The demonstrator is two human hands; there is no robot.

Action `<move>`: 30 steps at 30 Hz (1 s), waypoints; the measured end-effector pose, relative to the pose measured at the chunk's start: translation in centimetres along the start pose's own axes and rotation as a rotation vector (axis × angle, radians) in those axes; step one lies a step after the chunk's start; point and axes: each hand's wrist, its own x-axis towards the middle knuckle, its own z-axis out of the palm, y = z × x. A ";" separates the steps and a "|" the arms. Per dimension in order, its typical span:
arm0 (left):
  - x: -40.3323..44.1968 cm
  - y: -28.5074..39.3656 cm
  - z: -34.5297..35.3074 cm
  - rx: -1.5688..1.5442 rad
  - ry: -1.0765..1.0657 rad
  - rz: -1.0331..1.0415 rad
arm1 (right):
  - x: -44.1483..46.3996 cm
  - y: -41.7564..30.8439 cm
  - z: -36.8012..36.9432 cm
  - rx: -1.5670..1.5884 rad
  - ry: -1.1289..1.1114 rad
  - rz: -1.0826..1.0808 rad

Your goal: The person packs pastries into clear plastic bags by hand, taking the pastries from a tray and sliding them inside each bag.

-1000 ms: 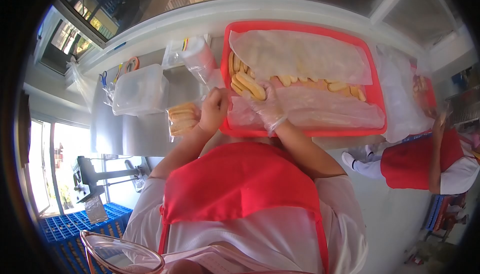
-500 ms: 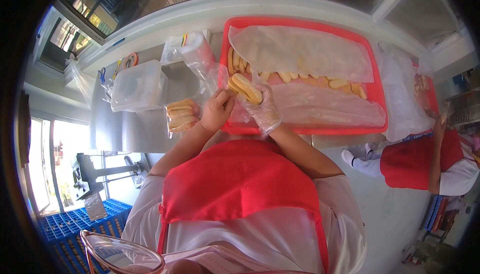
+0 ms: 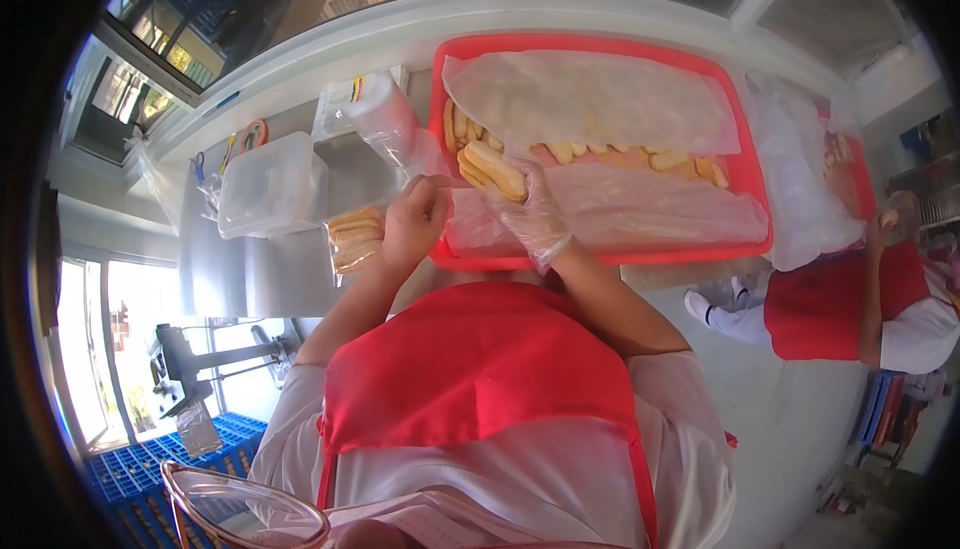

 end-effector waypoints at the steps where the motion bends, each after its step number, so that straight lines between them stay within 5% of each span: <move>1: 0.2 0.6 -0.1 0.030 -0.031 0.037 | 0.3 0.8 -0.5 -0.129 -0.045 -0.065; 21: 0.5 1.8 0.5 0.120 -0.080 0.185 | 0.6 -0.6 1.5 -0.142 -0.125 -0.371; 29: -0.7 0.2 -1.2 -0.147 0.097 -0.136 | 0.6 -0.3 1.0 -0.249 -0.066 -0.339; 30: -0.7 -0.4 -1.8 -0.095 0.105 -0.169 | 0.4 -0.5 0.6 -0.183 -0.050 -0.181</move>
